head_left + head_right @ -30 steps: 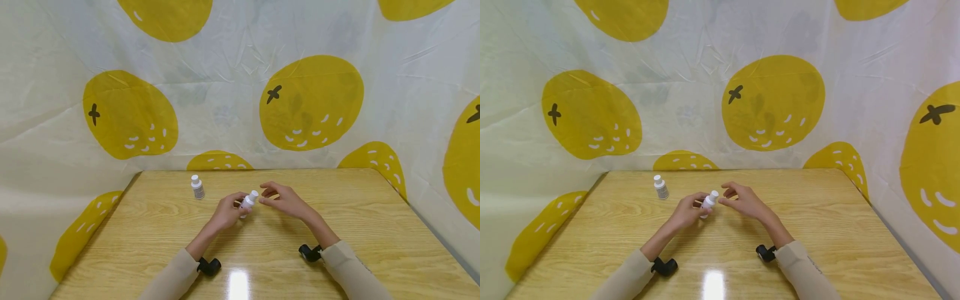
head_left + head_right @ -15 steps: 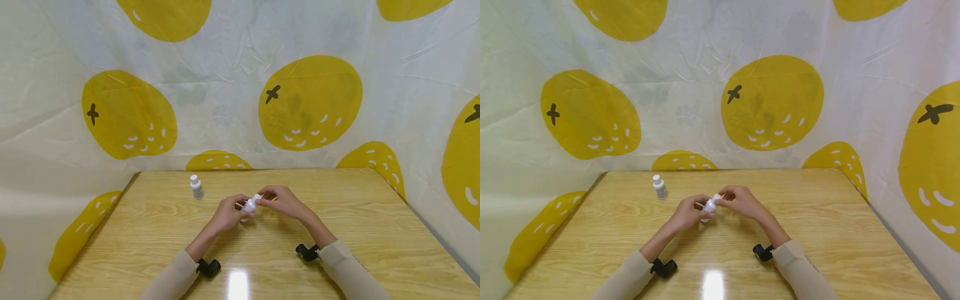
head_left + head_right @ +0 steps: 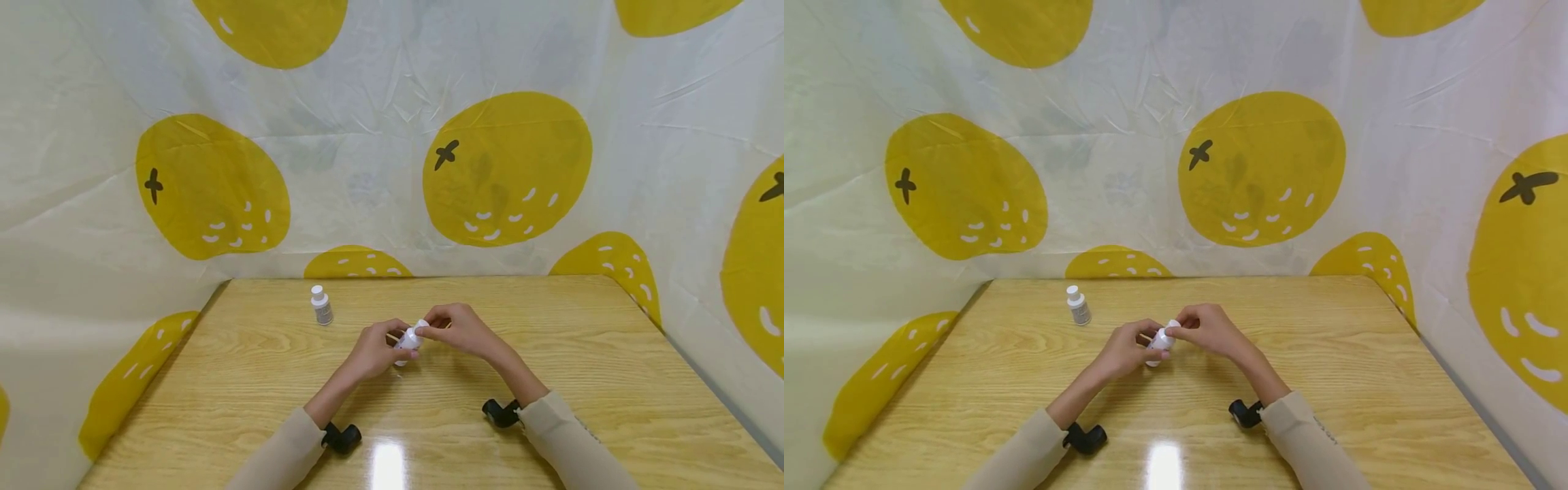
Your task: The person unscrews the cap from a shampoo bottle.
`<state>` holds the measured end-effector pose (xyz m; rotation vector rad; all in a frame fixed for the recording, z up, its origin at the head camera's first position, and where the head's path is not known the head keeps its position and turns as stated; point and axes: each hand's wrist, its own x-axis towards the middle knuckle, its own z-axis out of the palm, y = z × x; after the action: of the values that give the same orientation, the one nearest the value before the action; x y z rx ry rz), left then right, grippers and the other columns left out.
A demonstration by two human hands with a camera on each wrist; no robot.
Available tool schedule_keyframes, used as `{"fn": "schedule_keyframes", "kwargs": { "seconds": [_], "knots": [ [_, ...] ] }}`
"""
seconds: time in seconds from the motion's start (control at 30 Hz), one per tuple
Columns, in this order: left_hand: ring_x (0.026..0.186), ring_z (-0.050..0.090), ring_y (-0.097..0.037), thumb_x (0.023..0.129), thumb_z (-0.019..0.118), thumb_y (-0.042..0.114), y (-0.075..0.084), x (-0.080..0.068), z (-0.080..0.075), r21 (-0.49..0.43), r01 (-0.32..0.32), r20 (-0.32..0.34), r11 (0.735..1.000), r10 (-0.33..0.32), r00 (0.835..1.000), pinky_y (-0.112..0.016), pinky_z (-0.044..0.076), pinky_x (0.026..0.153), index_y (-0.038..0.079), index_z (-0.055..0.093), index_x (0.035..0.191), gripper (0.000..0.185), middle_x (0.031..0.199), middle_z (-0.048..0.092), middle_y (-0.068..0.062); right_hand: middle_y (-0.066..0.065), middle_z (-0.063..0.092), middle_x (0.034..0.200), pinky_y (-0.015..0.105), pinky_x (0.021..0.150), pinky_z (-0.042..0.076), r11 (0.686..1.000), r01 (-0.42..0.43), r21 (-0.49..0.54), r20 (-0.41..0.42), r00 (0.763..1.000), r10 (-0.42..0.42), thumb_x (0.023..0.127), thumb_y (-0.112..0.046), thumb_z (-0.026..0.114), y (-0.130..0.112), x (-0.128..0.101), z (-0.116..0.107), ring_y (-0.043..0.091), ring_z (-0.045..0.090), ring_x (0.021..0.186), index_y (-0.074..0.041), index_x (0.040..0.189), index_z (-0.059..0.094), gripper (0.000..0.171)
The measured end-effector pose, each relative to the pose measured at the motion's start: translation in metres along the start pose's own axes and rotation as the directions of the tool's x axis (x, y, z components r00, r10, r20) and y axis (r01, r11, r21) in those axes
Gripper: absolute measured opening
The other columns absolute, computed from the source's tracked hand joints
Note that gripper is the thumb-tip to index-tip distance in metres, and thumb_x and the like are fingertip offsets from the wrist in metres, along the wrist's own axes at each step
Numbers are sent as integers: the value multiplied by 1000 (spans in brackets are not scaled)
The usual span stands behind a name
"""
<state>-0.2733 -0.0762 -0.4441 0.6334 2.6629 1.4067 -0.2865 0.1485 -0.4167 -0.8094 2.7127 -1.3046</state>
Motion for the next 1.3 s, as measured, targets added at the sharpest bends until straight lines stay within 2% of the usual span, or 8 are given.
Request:
{"fn": "schedule_keyframes", "kwargs": {
  "seconds": [0.2,0.43,0.57,0.8,1.03,1.3],
  "knots": [
    [98,75,-26,86,86,19,0,0,0,-5,-16,12,1000,16,1000,-32,60,75,12,73,121,37,109,77,-13,-2,73,86,24,66,52,1000,-18,14,-3,1000,18,95,-32,76,0,1,2,12,63,78,-13,97,78,19],
    [96,74,-24,88,84,19,0,2,0,-6,-36,36,999,37,999,-32,60,76,12,73,124,38,108,77,-12,-2,72,85,25,65,52,999,-36,9,-7,999,36,95,-33,76,1,0,0,13,63,78,-13,96,78,20],
    [95,74,-25,88,83,17,-1,2,0,-20,-22,49,1000,23,999,-30,61,74,13,72,125,39,111,76,-14,-1,72,85,25,65,52,999,-39,11,-10,999,39,94,-33,76,0,0,0,13,62,78,-13,95,78,20],
    [97,73,-24,88,82,5,0,0,1,-141,53,93,989,-40,995,-32,64,68,12,70,129,43,116,74,-16,-1,72,83,24,64,51,999,-42,7,-11,999,42,94,-32,77,-1,-1,2,13,61,75,-12,94,77,20],
    [93,74,-21,88,81,4,-1,-1,2,-158,46,92,986,-32,995,-32,64,67,11,70,130,44,113,74,-16,-2,72,83,24,63,50,999,-35,-1,-18,999,35,93,-34,78,-4,-2,2,12,61,75,-13,94,78,21],
    [84,72,-14,89,79,4,-1,-1,2,-149,21,110,989,-4,994,-31,64,65,9,73,120,33,102,76,-13,-3,71,81,22,62,49,1000,-16,-23,-26,1000,15,92,-32,79,-2,-1,3,10,59,72,-13,94,78,19]
  ]
}}
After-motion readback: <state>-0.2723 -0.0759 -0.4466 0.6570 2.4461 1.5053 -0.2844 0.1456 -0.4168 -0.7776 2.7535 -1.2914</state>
